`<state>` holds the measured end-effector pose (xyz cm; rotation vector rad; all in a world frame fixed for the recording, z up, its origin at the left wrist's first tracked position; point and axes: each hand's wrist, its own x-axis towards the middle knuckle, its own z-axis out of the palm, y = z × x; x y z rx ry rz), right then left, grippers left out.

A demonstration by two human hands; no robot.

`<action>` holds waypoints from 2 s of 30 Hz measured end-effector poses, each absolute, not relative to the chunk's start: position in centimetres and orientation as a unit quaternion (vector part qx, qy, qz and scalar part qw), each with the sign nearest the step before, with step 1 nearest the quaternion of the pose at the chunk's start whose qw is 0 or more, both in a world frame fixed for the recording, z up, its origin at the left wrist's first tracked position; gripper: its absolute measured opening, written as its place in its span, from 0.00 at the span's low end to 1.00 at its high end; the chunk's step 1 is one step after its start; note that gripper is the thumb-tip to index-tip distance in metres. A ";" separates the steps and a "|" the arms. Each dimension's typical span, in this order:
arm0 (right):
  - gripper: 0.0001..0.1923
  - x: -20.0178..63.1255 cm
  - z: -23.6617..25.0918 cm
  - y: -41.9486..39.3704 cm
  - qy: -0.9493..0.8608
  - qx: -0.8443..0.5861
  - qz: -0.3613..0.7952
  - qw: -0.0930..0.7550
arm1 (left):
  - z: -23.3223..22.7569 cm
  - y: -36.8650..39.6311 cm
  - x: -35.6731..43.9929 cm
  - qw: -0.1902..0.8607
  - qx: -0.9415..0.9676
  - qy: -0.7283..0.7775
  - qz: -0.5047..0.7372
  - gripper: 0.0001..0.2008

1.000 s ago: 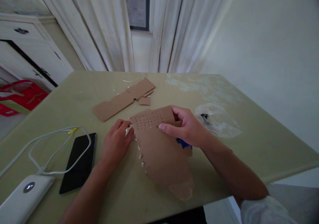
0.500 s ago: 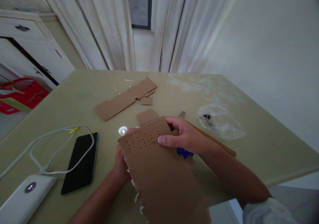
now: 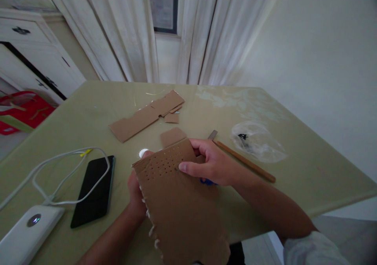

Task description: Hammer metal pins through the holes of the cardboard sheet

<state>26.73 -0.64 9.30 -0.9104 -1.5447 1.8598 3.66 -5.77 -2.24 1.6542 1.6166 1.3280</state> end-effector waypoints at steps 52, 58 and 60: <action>0.13 26.8 12.9 -3.1 -0.797 -0.415 0.390 0.201 | 0.6 -6.0 6.4 0.036 0.664 0.323 0.674 0.06; 0.13 26.9 12.9 -3.0 -0.799 -0.410 0.391 0.201 | 0.6 -6.0 6.6 0.046 0.658 0.344 0.668 0.04; 0.14 27.0 12.8 -2.9 -0.799 -0.403 0.400 0.198 | 0.9 -6.1 6.9 0.049 0.657 0.339 0.672 0.05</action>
